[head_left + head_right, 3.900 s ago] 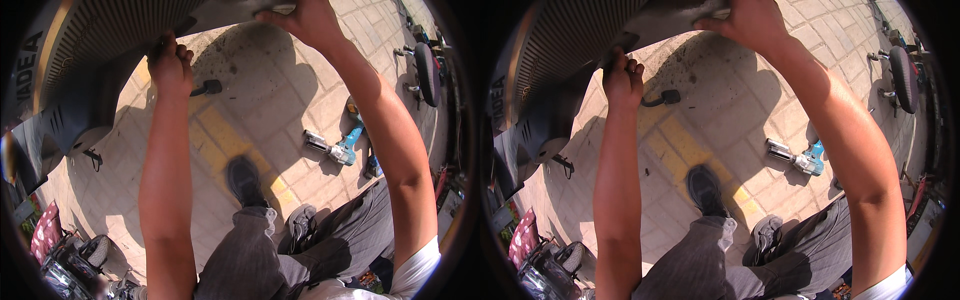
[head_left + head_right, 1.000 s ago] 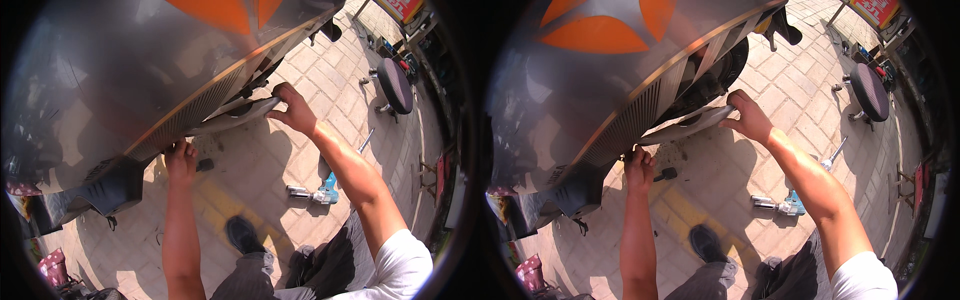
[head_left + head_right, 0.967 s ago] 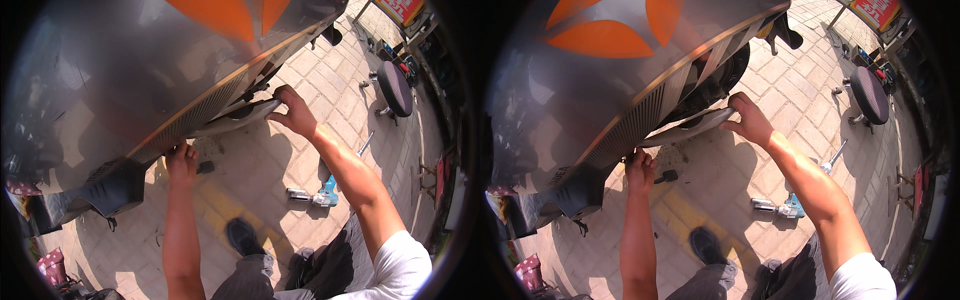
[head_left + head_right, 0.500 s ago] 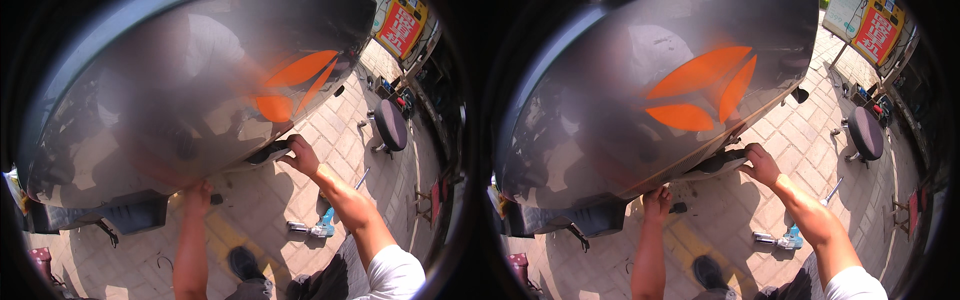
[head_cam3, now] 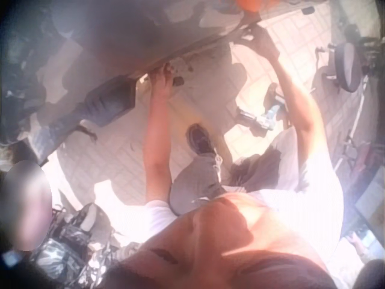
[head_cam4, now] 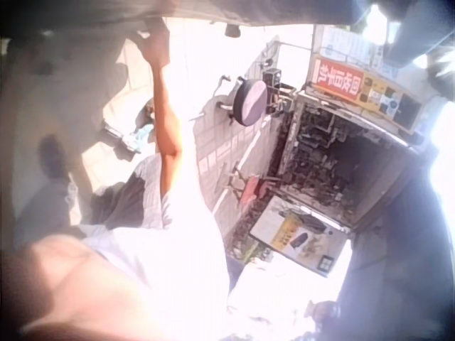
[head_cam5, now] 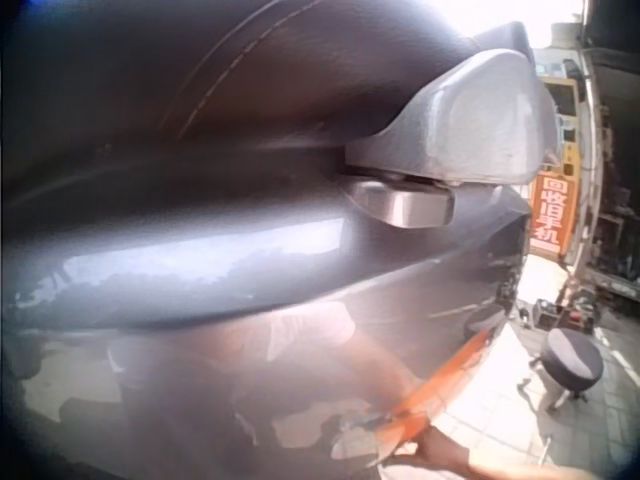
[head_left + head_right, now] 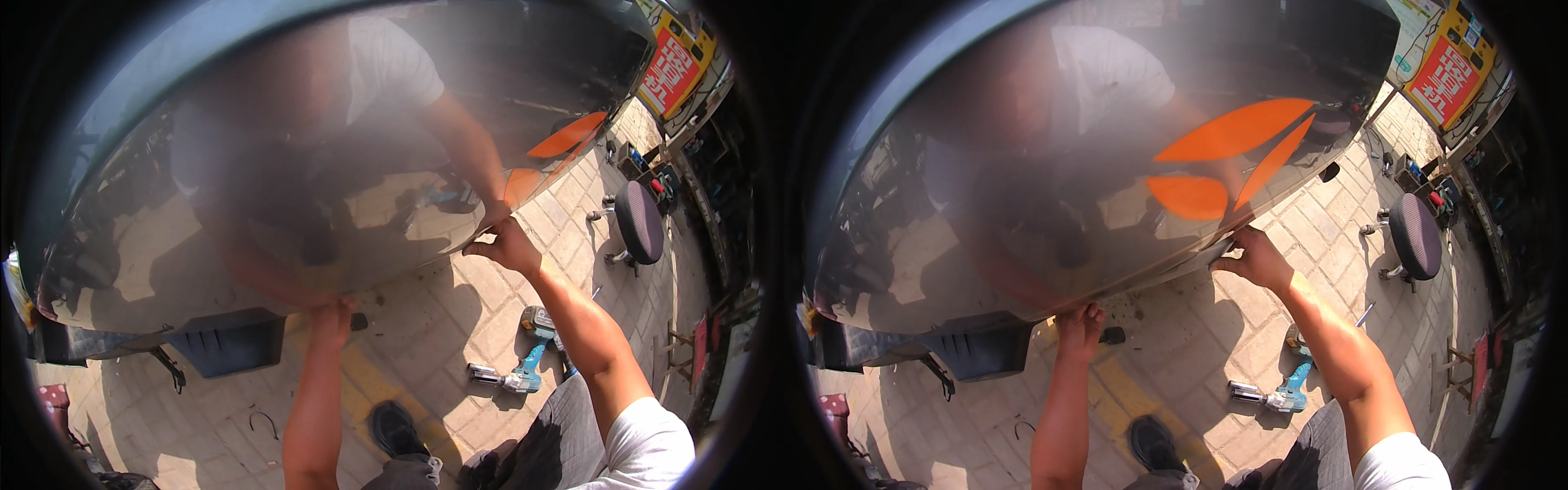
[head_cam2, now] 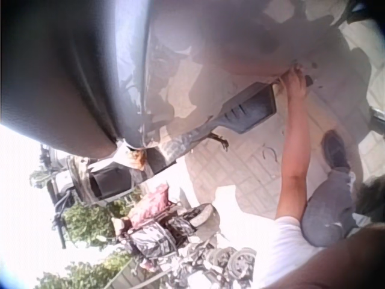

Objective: The person removes a side panel from a scooter, then uses a cordless impact driver to fasten screws into the scooter body. They also manually adjust a cable or wire near the rear wheel area and reattach the side panel.

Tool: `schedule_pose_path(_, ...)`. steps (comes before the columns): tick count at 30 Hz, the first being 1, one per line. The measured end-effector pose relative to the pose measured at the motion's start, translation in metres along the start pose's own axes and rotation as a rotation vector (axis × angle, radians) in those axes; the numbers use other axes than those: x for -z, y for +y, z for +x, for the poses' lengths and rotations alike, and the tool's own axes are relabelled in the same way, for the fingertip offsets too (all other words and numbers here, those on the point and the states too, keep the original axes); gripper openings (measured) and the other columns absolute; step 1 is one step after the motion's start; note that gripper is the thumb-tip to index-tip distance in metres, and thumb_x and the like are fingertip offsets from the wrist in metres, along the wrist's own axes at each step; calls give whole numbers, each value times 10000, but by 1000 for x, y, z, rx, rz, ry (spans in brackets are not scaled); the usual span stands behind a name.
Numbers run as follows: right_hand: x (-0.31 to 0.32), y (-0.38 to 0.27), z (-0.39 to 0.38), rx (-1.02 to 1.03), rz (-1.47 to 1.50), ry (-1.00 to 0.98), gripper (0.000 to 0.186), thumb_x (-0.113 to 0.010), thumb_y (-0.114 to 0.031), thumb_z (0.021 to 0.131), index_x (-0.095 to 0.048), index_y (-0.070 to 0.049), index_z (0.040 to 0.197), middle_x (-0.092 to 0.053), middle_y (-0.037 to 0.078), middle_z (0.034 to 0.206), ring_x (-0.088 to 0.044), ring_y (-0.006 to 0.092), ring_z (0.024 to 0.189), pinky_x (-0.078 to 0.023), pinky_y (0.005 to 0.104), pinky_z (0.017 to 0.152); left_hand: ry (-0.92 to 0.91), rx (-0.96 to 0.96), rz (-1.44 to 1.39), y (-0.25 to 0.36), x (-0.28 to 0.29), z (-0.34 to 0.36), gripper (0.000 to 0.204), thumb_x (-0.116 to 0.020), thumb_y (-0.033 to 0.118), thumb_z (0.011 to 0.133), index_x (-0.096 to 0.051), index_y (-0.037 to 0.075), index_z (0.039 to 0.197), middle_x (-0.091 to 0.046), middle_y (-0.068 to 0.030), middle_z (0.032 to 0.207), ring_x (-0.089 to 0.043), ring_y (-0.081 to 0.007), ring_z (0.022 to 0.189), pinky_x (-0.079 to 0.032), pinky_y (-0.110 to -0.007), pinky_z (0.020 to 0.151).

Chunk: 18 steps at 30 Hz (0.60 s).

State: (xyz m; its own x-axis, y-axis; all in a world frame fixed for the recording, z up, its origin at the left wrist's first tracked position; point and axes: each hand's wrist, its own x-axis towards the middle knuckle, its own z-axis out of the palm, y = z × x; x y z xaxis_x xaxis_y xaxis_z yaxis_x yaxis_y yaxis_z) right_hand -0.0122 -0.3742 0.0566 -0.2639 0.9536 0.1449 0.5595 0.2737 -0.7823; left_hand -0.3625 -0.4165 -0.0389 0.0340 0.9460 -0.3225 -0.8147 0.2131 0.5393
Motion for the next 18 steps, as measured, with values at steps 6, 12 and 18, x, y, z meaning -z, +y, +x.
schedule_pose_path(6,10,-21,27,-1,1,-151,461,-809,-145,775,-610,-31,1175,-686,80,1036,-639,198,945,-513,345,829,53,-301,566,-4,42,21,220,-663,64,867,-558,180,1022,-549,44,861,-443,-113,686,-373,-303,594)
schedule_pose_path(12,6,-10,19,-216,0,-198,355,-774,-97,819,-631,-25,1136,-681,66,1068,-621,157,993,-525,323,864,82,-172,88,-1,4,14,210,-668,73,890,-559,174,1039,-547,41,856,-437,-106,647,-371,-300,579)
schedule_pose_path(18,-5,-8,27,-137,-56,-116,661,-815,-258,743,-525,1,1277,-579,198,1223,-522,334,1176,-424,391,1003,7,-223,134,4,2,18,173,-626,37,903,-549,163,993,-502,40,798,-418,-109,652,-340,-305,585)
